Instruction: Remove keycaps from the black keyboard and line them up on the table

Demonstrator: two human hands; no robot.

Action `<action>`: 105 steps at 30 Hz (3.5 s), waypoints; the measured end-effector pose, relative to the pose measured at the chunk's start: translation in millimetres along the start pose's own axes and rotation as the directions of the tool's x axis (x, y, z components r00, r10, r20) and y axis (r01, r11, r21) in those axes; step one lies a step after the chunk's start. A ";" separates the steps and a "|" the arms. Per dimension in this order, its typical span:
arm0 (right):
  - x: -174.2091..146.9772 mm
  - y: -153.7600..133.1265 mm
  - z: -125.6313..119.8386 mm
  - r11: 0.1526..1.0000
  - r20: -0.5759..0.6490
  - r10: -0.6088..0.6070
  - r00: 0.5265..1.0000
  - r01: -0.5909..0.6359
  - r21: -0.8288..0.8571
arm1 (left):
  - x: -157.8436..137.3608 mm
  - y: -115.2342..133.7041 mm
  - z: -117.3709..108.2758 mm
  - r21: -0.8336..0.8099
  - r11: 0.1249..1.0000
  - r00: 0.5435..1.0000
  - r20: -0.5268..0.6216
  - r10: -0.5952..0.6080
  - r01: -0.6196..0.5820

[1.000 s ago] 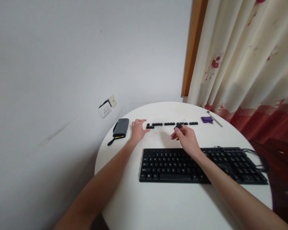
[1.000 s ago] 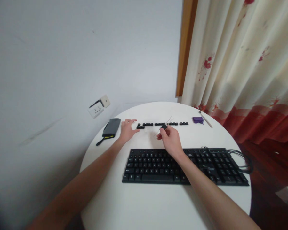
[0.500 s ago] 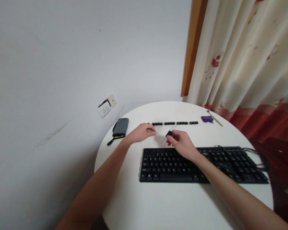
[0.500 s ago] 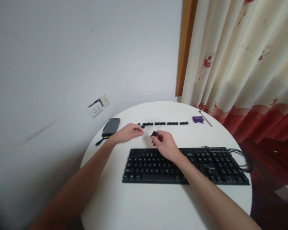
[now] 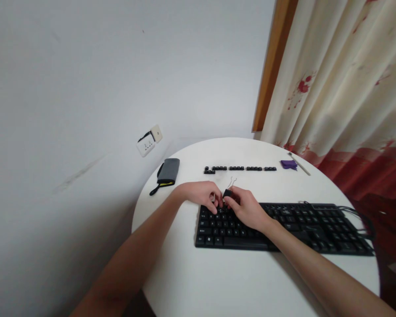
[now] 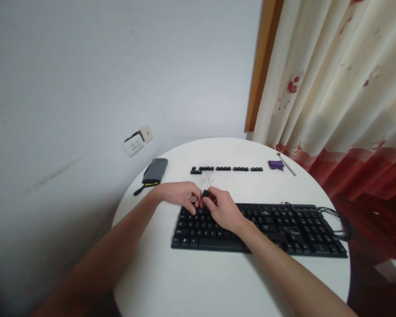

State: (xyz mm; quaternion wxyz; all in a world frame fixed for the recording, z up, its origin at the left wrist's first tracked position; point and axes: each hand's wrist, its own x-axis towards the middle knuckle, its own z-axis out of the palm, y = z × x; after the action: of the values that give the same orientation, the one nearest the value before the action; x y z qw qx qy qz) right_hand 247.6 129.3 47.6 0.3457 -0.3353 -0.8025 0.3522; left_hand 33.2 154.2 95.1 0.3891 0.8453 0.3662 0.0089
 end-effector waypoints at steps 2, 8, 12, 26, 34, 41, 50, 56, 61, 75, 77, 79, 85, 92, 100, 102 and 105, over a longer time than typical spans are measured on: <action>-0.3 -1.6 0.0 1.000 0.010 -0.007 1.000 0.007 -0.005 | 1.9 2.1 3.6 0.031 0.999 0.999 -0.012 -0.037 0.038; -1.6 -8.8 1.1 0.996 0.096 -0.053 0.994 0.059 -0.061 | 4.6 6.7 9.5 0.153 0.983 0.994 -0.057 -0.092 0.100; -2.3 -8.8 0.3 0.986 0.133 -0.113 0.985 0.128 -0.109 | 6.0 5.1 10.9 0.158 0.982 0.991 -0.100 -0.084 0.100; -1.8 -5.1 2.4 0.996 0.073 -0.031 0.997 0.037 -0.084 | 8.6 5.7 11.5 0.128 0.986 0.994 -0.040 -0.099 0.103; 0.5 -2.5 6.5 1.000 0.017 0.015 1.000 -0.015 0.009 | 9.8 5.8 11.6 0.086 0.993 0.996 -0.030 -0.083 0.085; 3.5 6.5 9.3 0.986 0.033 0.045 0.998 -0.050 0.161 | 8.6 8.0 11.6 0.083 0.993 0.996 -0.040 -0.077 0.080; 8.7 11.3 3.7 0.951 -0.218 0.171 0.961 -0.103 0.291 | 10.0 20.5 10.0 0.229 0.973 0.939 -0.326 0.108 -0.032; 11.6 16.3 -7.5 0.963 -0.347 0.201 0.916 -0.120 0.239 | 23.5 13.2 17.8 0.170 0.976 0.833 -0.514 0.204 -0.134; 13.4 20.1 -12.0 0.930 -0.273 0.269 0.924 -0.175 0.324 | 32.2 6.4 25.5 0.325 0.935 0.774 -0.551 0.312 -0.145; 15.7 27.5 -18.6 0.981 -0.381 0.149 0.913 -0.087 0.176 | 44.0 8.9 37.4 0.562 0.815 0.640 -0.575 0.510 -0.144; 16.0 28.4 -18.8 0.980 -0.380 0.148 0.913 -0.085 0.178 | 44.5 9.6 38.4 0.542 0.827 0.631 -0.591 0.502 -0.151; 16.3 28.8 -19.1 0.979 -0.371 0.162 0.915 -0.100 0.180 | 46.1 8.3 38.4 0.519 0.836 0.613 -0.606 0.507 -0.178; 16.5 23.5 -21.5 0.953 -0.364 0.253 0.897 -0.166 0.255 | 46.9 -23.9 23.4 0.404 0.914 0.477 -0.806 0.350 0.012; 17.7 21.5 -23.6 0.941 -0.364 0.284 0.887 -0.185 0.283 | 50.5 -62.8 -2.8 0.233 0.902 0.479 -0.877 0.034 0.364; 18.6 18.7 -24.6 0.939 -0.362 0.273 0.891 -0.165 0.301 | 65.3 -82.4 2.6 0.222 0.867 0.531 -0.846 -0.056 0.446; 18.9 18.3 -25.3 0.943 -0.367 0.268 0.891 -0.165 0.288 | 65.0 -87.5 4.6 0.224 0.861 0.519 -0.853 -0.053 0.456; 18.7 19.1 -26.0 0.945 -0.371 0.272 0.888 -0.175 0.275 | 63.4 -92.0 5.7 0.233 0.862 0.510 -0.859 -0.034 0.449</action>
State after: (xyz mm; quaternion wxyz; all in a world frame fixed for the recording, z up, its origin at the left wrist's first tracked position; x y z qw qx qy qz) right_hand 263.8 162.7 51.6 0.4975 -0.4486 -0.6224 0.4049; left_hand 25.1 229.7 12.9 -0.0305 0.7392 0.6155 0.2717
